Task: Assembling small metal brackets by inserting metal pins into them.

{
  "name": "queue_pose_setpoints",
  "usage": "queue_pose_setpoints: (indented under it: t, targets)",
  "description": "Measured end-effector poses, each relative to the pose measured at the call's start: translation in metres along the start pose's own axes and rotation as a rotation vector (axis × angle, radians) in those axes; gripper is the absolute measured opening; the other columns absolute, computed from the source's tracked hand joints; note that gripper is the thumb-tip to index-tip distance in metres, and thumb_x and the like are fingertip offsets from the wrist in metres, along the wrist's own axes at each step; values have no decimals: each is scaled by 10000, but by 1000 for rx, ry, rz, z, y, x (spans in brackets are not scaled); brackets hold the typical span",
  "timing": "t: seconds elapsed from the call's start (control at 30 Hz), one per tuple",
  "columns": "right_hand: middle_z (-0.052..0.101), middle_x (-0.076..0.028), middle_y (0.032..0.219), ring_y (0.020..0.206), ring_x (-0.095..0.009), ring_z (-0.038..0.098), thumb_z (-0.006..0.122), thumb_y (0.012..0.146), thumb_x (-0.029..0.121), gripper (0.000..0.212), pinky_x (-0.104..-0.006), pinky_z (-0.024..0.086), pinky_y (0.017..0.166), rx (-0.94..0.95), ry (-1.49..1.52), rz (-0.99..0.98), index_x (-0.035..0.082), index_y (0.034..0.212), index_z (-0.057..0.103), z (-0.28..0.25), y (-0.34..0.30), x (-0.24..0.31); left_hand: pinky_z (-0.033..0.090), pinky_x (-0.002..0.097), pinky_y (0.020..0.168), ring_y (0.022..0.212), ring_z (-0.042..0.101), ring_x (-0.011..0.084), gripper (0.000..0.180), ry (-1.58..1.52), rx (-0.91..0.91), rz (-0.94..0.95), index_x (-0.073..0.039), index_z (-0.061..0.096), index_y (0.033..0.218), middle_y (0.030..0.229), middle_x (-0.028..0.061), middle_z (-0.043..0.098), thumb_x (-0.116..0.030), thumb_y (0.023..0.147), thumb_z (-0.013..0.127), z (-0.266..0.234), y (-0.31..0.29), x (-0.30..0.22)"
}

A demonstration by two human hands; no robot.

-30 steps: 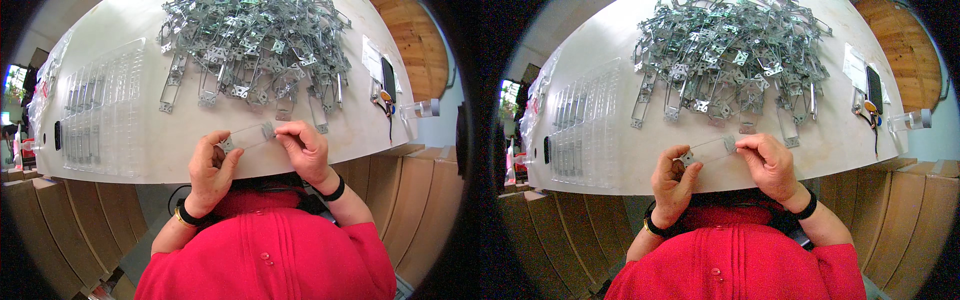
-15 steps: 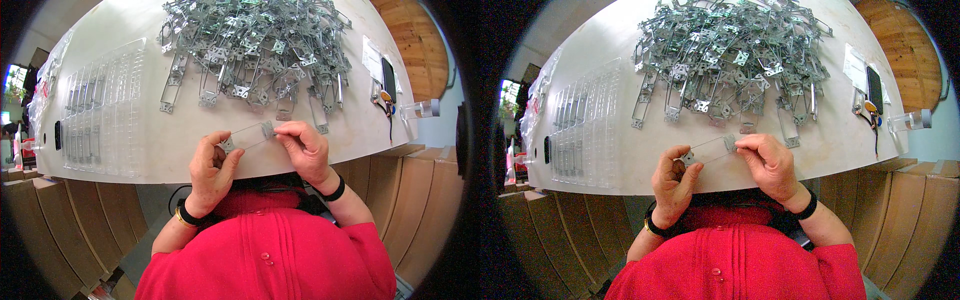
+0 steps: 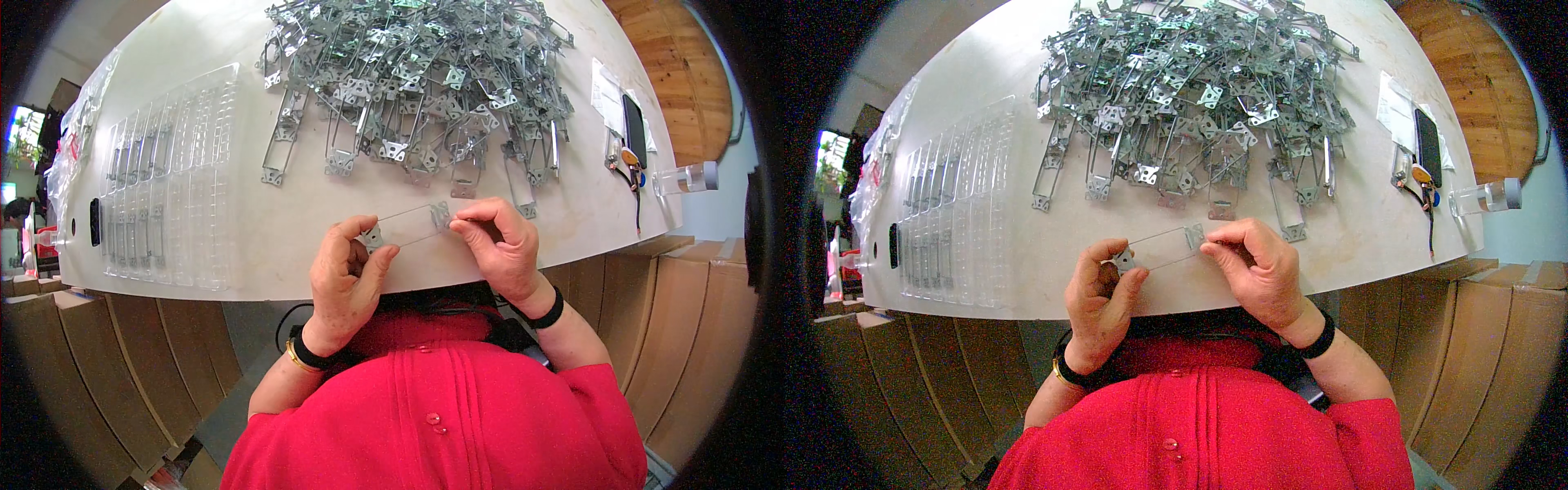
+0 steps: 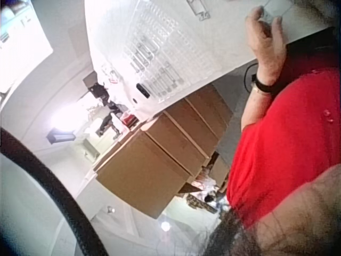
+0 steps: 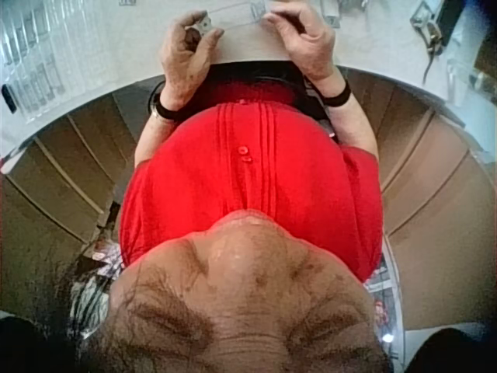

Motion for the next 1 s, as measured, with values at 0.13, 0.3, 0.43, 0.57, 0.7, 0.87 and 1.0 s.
queue_pose_setpoints:
  t: [0.13,0.3,0.43,0.57,0.7,0.87,1.0]
  targets:
    - [753,-88,981,849,-205,725,814,918,17,174,-307,574,740,-23,-14,-112,54,1064,726,1,1,-4,382,190,596,698,483,5,399,-5,12,-8,-11,591,1344,876,-52,590,-12,986,766,1,0,-3]
    - [756,-86,983,858,-211,733,811,913,10,186,-313,576,744,-4,40,22,53,1074,727,0,-3,-4,378,189,599,699,480,7,400,13,8,18,-12,592,1345,874,-53,589,-12,985,767,-1,1,-3]
    - [752,-86,972,870,-221,736,809,915,13,182,-322,576,750,-33,4,-149,56,1071,725,1,1,-5,386,191,602,702,486,9,402,2,15,16,-12,591,1347,877,-49,595,-9,984,765,-1,1,-3]
    - [751,-98,996,890,-250,740,802,920,11,179,-337,580,764,9,6,5,59,1075,724,0,-2,-1,397,192,606,705,496,7,404,-1,3,44,-12,591,1350,885,-45,607,0,984,761,-1,1,0]
    - [747,-99,1004,877,-251,732,806,916,12,185,-335,574,749,-34,-13,-135,60,1074,724,0,0,-5,408,191,610,713,510,8,406,-6,36,3,-13,590,1352,917,-35,624,6,983,759,-2,0,-2]
    - [747,-98,1003,883,-247,728,811,913,19,186,-344,571,754,-23,8,-85,59,1070,722,0,-2,-3,405,223,544,629,494,52,407,-16,-13,9,26,630,1281,814,6,556,-7,923,823,0,1,-1]
    - [752,-101,1013,888,-253,731,811,913,23,184,-350,571,762,-21,-3,-90,62,1069,721,0,-1,-6,397,225,540,622,488,55,408,4,-12,36,24,632,1277,803,7,548,-1,918,824,0,2,-3]
Point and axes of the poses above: each hand's wrist, its own y-axis towards the middle knuckle, its own z-axis out of the palm, x = y × z, the point moved 2 cm from there along y, towards the middle knuckle
